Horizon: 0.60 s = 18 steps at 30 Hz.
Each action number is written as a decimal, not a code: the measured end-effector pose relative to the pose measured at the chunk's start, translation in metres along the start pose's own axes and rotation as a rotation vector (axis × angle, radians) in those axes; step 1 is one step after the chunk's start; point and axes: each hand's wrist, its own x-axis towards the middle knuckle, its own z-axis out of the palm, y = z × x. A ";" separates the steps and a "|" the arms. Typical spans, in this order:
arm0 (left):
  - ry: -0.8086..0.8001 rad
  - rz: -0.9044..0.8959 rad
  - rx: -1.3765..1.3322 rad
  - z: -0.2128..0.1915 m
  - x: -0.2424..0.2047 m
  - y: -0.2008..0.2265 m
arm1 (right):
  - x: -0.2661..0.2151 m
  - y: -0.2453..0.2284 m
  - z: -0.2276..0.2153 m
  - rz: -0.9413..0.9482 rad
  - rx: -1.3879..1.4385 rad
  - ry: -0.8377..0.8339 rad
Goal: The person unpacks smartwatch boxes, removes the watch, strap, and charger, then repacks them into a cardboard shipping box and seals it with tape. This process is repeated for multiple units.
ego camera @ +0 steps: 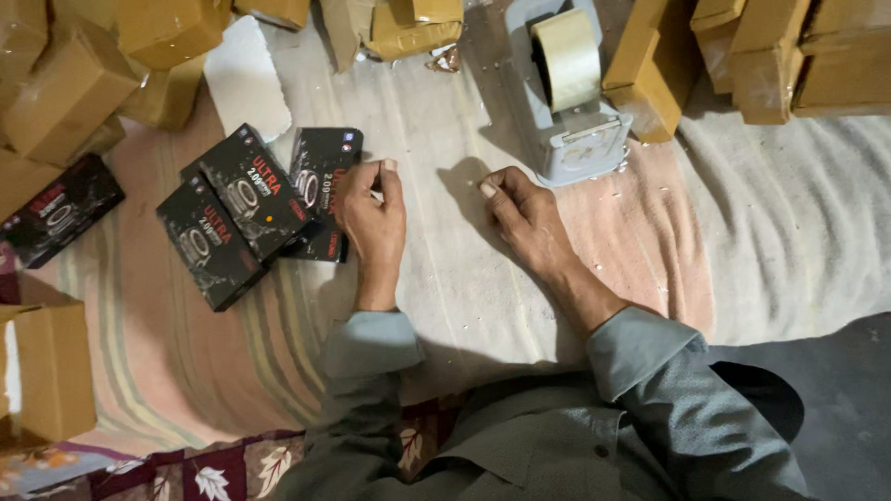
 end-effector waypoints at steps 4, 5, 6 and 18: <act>-0.097 -0.015 0.452 -0.004 0.012 -0.029 | 0.002 0.001 0.002 -0.072 -0.033 0.004; -0.119 -0.010 0.515 -0.001 0.015 -0.037 | 0.002 0.002 0.000 -0.053 -0.042 -0.001; -0.140 -0.006 0.578 0.000 0.021 -0.047 | 0.002 0.003 -0.001 -0.034 -0.051 -0.006; -0.511 -0.247 0.135 -0.003 0.066 -0.040 | 0.000 -0.007 0.001 0.033 0.043 -0.012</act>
